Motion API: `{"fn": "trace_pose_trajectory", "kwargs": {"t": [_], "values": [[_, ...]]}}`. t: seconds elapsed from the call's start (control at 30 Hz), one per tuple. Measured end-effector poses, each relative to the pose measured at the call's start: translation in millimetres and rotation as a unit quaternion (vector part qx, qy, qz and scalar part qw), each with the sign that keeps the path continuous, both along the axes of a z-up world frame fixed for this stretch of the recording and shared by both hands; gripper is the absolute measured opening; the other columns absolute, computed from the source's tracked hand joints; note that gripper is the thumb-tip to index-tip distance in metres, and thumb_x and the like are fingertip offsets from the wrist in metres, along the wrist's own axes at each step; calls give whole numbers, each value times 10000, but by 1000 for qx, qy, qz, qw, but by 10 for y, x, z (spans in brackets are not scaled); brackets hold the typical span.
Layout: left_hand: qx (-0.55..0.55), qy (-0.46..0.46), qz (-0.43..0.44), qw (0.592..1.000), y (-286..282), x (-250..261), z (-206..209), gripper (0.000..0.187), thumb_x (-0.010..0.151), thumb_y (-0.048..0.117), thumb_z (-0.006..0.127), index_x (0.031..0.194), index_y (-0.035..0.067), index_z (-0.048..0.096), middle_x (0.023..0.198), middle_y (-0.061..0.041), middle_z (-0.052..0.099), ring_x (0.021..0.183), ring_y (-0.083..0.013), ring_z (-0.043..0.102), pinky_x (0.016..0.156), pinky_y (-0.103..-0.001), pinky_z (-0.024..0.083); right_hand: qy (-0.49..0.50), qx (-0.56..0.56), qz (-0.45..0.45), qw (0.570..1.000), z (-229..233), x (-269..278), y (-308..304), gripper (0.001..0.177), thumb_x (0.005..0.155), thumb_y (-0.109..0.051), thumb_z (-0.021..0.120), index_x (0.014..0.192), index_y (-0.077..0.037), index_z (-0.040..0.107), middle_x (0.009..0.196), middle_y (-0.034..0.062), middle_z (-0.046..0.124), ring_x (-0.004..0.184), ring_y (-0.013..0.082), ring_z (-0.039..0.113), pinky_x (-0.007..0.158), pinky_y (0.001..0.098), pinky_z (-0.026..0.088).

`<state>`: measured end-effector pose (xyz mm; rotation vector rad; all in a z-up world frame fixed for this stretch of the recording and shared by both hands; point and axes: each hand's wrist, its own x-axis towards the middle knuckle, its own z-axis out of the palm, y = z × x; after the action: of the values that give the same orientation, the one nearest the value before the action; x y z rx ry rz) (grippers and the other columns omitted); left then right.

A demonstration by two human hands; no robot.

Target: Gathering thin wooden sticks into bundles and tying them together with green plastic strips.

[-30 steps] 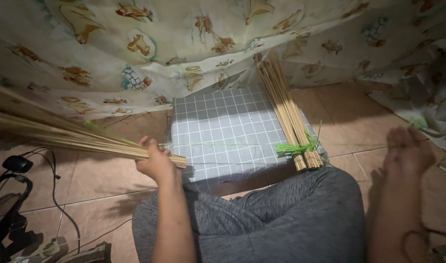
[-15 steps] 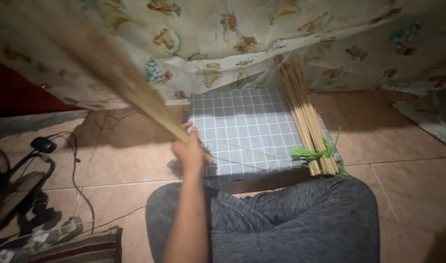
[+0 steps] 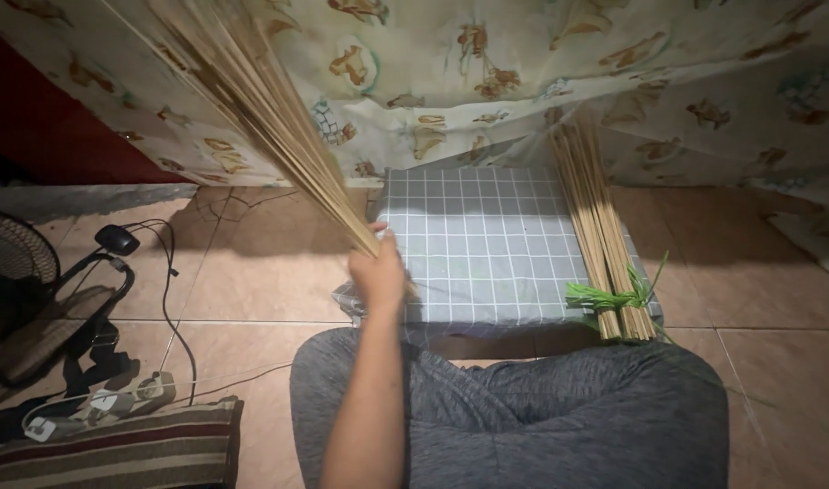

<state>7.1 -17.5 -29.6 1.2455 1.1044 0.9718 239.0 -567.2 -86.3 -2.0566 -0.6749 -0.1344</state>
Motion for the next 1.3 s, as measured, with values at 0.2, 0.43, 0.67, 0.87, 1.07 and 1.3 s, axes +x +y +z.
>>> {"fn": "trace_pose_trajectory", "kwargs": {"t": [0.2, 0.43, 0.67, 0.87, 1.07, 1.3], "values": [[17, -45, -107, 993, -373, 158, -99, 288, 787, 52, 664, 1019, 194, 758, 705, -103, 688, 634, -185, 620, 688, -360, 527, -71, -76, 84, 991, 699, -893, 1723, 463, 908, -183, 611, 1369, -166, 565, 1252, 102, 611, 1138, 317, 538, 970, 459, 377], [-10, -44, -284, 958, -597, 100, 0, 177, 858, 101, 728, 1027, 140, 759, 657, -20, 642, 580, -130, 570, 603, -274, 491, -140, -171, 175, 959, 911, -1535, 3022, 568, 846, -101, 691, 1403, -112, 577, 1323, 155, 640, 1258, 368, 573, 1089, 489, 396], [-50, 0, -292, 955, -630, 21, 280, 248, 841, 193, 785, 1050, 67, 744, 782, -85, 704, 697, -164, 621, 660, -366, 523, 292, 152, 202, 923, 292, -1334, 3296, 503, 958, 4, 521, 1444, -71, 418, 733, 117, 720, 351, 108, 517, 370, 211, 400], [4, -43, -249, 967, -610, 137, 24, 152, 887, 215, 764, 996, 111, 740, 638, -33, 632, 614, -118, 555, 602, -278, 475, 290, 310, 68, 903, 245, -1422, 3118, 154, 1007, 58, 451, 1104, -38, 522, 778, 142, 667, 390, 68, 427, 412, 184, 325], [37, 32, -279, 959, -578, 339, -211, 225, 880, 312, 805, 886, 99, 732, 633, -54, 669, 588, -159, 616, 583, -322, 501, 239, 171, 30, 955, 181, -1454, 3214, 274, 1010, 15, 460, 1074, -34, 722, 846, 149, 743, 463, 145, 579, 449, 244, 410], [-160, -222, -253, 928, -785, 368, -207, 274, 946, 195, 721, 760, 33, 601, 463, -30, 441, 364, -122, 458, 460, -303, 515, 171, -6, 91, 981, 251, -1528, 3278, 335, 810, -167, 778, 1144, -195, 788, 1064, 35, 797, 922, 223, 765, 807, 339, 595]]}}
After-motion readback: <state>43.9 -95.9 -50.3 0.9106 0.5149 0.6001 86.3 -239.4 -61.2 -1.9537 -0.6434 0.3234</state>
